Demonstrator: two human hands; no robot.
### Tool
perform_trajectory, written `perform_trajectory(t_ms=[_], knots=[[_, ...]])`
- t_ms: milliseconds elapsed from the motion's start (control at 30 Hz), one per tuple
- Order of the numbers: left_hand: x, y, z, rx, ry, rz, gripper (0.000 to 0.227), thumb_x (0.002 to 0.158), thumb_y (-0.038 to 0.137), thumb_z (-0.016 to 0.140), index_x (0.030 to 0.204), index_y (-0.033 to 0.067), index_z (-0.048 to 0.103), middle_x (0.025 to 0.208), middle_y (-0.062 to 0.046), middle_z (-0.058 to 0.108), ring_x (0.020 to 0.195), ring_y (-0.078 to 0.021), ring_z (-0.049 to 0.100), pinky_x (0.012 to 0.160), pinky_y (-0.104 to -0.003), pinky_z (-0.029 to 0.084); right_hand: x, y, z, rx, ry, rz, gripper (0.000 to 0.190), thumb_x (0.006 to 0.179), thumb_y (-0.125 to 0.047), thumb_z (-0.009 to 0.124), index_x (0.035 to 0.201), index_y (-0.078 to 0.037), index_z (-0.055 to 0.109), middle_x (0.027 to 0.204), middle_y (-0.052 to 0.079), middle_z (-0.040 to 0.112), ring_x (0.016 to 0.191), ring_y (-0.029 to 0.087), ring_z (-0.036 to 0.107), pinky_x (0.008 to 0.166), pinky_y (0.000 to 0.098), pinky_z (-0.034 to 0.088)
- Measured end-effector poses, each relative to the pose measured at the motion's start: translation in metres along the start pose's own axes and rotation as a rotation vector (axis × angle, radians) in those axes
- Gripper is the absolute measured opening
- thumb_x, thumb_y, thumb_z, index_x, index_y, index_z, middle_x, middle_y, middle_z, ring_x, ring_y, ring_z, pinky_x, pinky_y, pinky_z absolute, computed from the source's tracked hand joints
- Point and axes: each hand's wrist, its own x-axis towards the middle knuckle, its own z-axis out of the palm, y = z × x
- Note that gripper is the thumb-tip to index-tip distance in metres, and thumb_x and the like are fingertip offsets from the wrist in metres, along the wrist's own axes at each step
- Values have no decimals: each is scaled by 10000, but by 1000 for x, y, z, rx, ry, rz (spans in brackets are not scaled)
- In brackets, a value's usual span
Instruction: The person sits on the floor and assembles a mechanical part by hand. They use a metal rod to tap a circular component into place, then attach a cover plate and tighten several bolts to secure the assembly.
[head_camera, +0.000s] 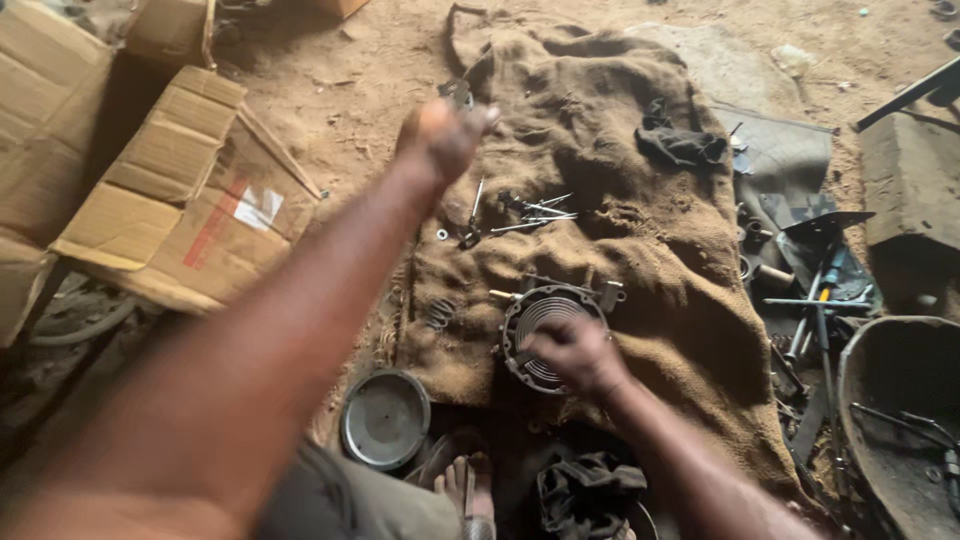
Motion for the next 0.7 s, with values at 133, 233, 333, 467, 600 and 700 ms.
perform_trajectory(t_ms=[133,233,333,467,600,700], knots=[[-39,39,-28,325,-220,201,341,967,390,615,1181,130,670,1097,-48,700,950,-155,648,850,-314,568,-15,50,75,-495,-518,-94,495,828,-476,714,1163,-113,722,1159,153,730,1078,312,696,916,411,556],[-64,35,-38,473,-333,294,403,966,381,626,1270,121,674,1205,-45,706,1038,-139,660,903,-322,540,-22,121,83,-662,-416,-26,390,804,-388,703,1012,-60,741,1070,184,730,1026,349,699,866,447,566],[-75,25,-44,604,-328,219,435,953,376,633,1310,129,658,1238,-89,732,1059,-188,688,914,-348,559,-23,167,65,-661,-320,93,362,804,-298,663,1085,-74,707,1091,185,730,1047,349,699,889,446,571],[-71,31,-45,640,-295,202,476,957,389,650,1382,183,589,1257,-87,709,1061,-226,706,897,-368,581,-25,159,31,-533,-149,26,558,775,-190,645,1319,-81,586,1239,206,674,1150,353,657,956,426,553],[-56,25,-46,720,-282,367,564,947,373,645,1455,164,518,1301,-116,660,1072,-244,678,898,-375,571,-57,120,18,-464,-106,-59,775,760,-100,610,1502,-128,387,1506,129,490,1305,318,541,1054,382,482],[-49,17,-53,741,-267,421,603,949,390,663,1455,98,514,1290,-150,673,1102,-245,682,951,-356,554,-63,92,7,-440,-157,129,763,806,-113,584,1537,-223,393,1514,57,514,1316,279,559,1085,357,480]])
